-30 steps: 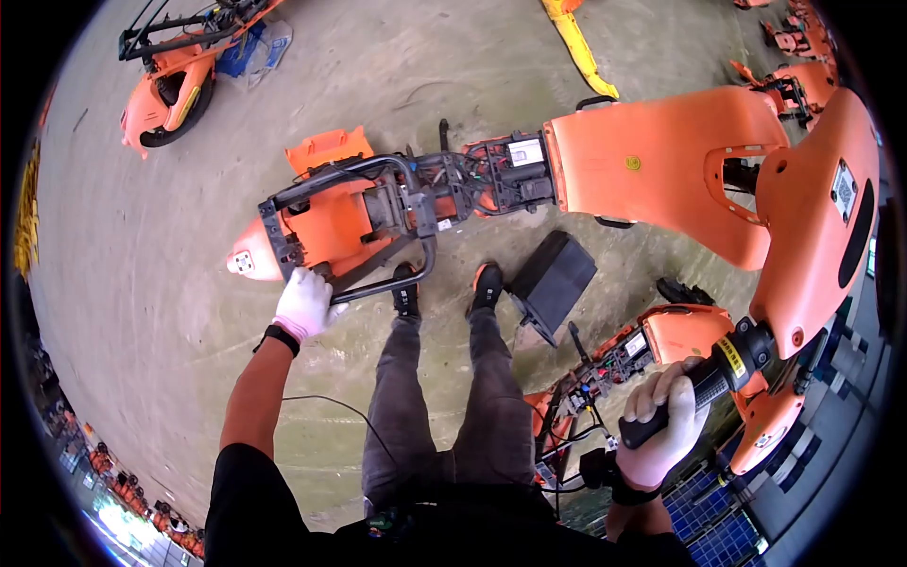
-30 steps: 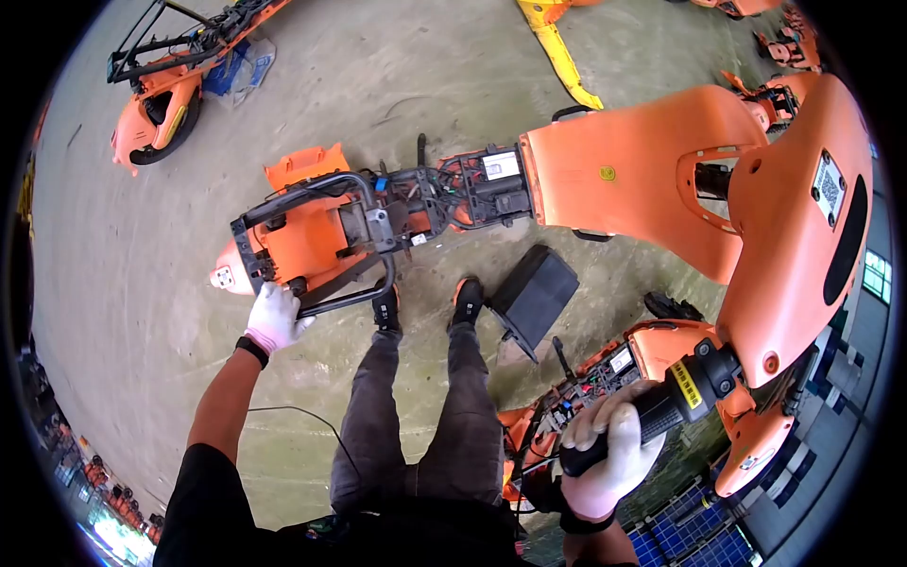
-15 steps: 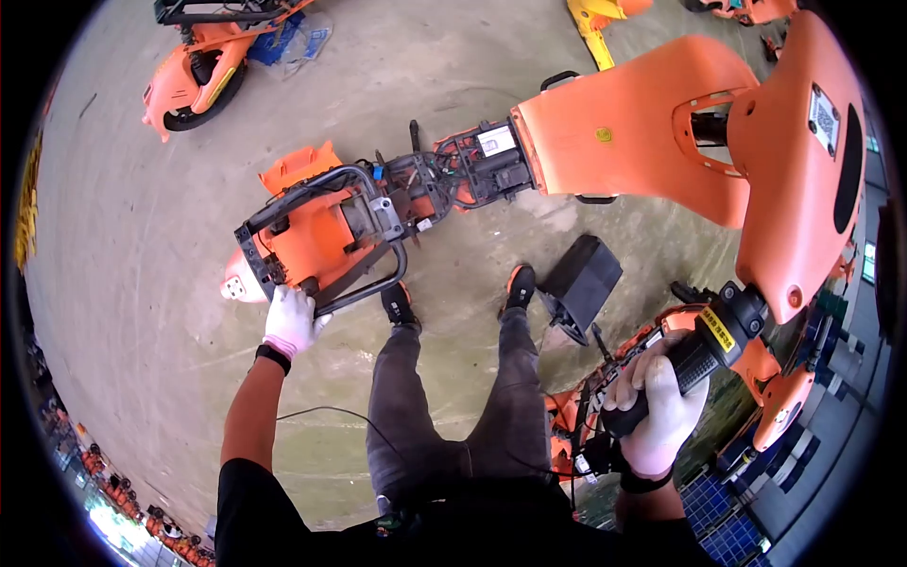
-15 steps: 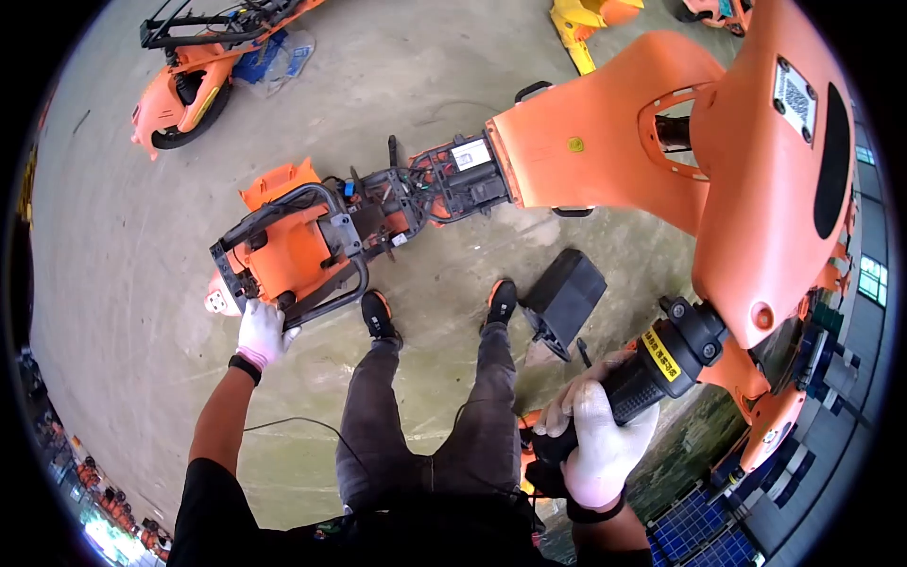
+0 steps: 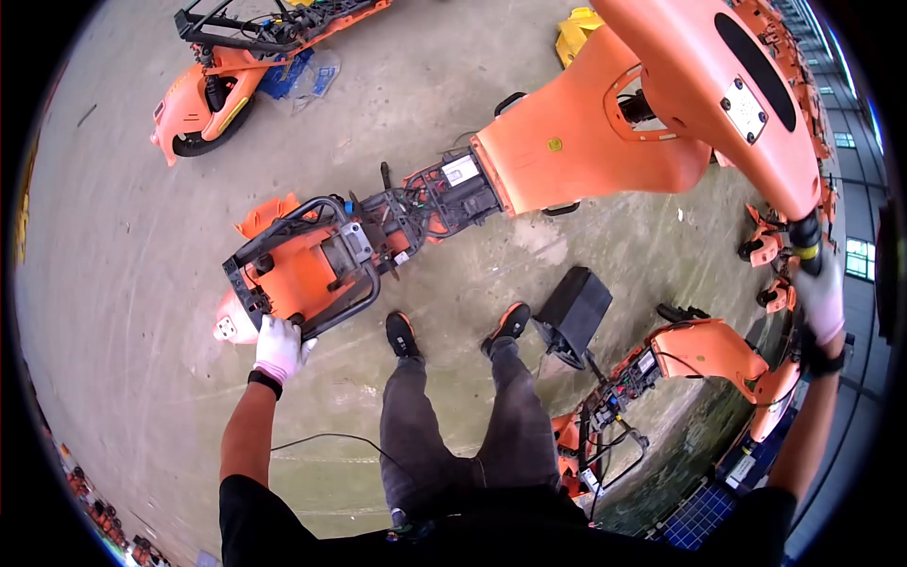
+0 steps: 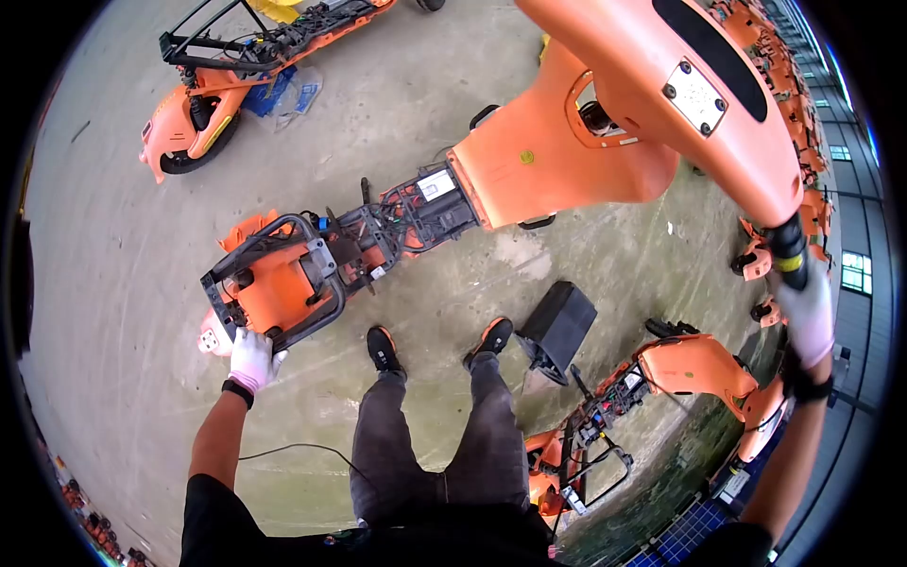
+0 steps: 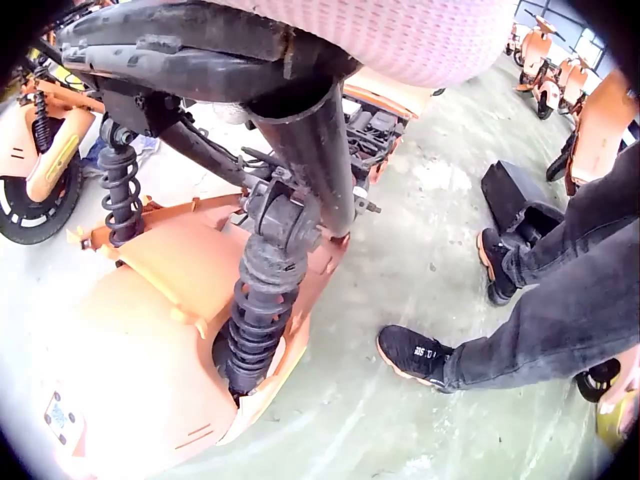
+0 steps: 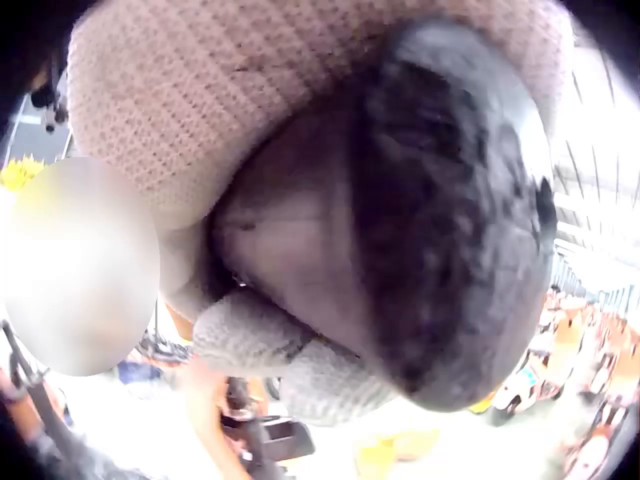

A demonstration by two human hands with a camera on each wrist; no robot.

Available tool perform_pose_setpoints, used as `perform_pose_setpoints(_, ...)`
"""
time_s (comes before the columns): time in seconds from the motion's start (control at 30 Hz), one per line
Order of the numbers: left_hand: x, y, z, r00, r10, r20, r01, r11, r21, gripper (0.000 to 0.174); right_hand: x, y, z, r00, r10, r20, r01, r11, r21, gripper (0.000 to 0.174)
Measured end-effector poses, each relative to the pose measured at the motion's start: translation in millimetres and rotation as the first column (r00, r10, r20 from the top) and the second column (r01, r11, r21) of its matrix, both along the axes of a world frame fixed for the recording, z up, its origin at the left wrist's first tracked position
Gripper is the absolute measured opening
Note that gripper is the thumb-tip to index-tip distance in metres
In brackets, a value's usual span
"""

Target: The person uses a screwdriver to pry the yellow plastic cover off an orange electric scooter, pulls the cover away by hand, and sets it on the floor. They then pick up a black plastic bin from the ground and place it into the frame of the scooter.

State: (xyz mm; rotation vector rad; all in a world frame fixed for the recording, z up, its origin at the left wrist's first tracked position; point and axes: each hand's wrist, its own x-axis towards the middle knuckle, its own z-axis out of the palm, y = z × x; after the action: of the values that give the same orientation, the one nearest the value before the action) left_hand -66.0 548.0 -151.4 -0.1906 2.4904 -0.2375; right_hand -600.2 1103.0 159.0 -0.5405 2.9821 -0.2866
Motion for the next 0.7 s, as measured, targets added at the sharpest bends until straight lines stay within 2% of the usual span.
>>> perform_pose_setpoints(0.03, -1, 0, 1, 1.0, -0.005, -0.002, 0.005, 1.0, -0.002, 0.049, -33, 24, -1, 0.985, 0.121, -0.125, -0.114, 0.992, 0.062, 0.026)
perform_pose_setpoints(0.07, 0, 0, 1, 1.0, -0.009, -0.018, 0.009, 1.0, -0.006, 0.049, -43, 18, 5, 0.974, 0.16, -0.158, -0.159, 0.987, 0.018, 0.029)
perform_pose_setpoints(0.1, 1, 0, 1, 0.999, -0.013, -0.03, 0.012, 1.0, -0.012, 0.05, -65, 31, 10, 0.977, 0.161, -0.14, -0.15, 0.985, 0.085, 0.031)
perform_pose_setpoints(0.13, 6, 4, 4, 1.0, 0.013, -0.003, -0.013, 1.0, -0.025, 0.049, -91, 20, 4, 0.978, 0.179, -0.105, -0.172, 0.983, 0.072, 0.031)
perform_pose_setpoints(0.27, 5, 6, 1, 1.0, -0.009, -0.011, 0.008, 0.999, -0.031, 0.049, -83, 33, 14, 0.974, 0.175, -0.147, -0.166, 0.984, 0.068, 0.028)
perform_pose_setpoints(0.3, 7, 5, -1, 1.0, -0.023, -0.011, 0.023, 0.999, -0.033, 0.049, -80, 39, 19, 0.99, 0.108, -0.093, -0.097, 0.989, 0.109, 0.027)
perform_pose_setpoints(0.43, 31, 15, -11, 0.984, -0.016, -0.175, 0.015, 1.0, -0.004, 0.047, -87, 66, 23, 0.986, 0.11, -0.127, -0.104, 0.993, 0.053, 0.026)
perform_pose_setpoints(0.53, 41, 24, -15, 0.974, 0.022, -0.224, -0.009, 0.998, 0.06, 0.046, -77, 81, 30, 0.992, 0.018, -0.128, -0.004, 0.994, 0.105, 0.029)
perform_pose_setpoints(0.63, 54, 34, -13, 0.97, 0.033, -0.24, -0.015, 0.997, 0.075, 0.047, -68, 108, 28, 0.981, 0.102, -0.164, -0.089, 0.992, 0.085, 0.03)
perform_pose_setpoints(0.7, 60, 33, -18, 0.956, 0.013, -0.293, 0.007, 0.998, 0.067, 0.048, -48, 110, 32, 0.98, 0.098, -0.171, -0.084, 0.993, 0.089, 0.035)
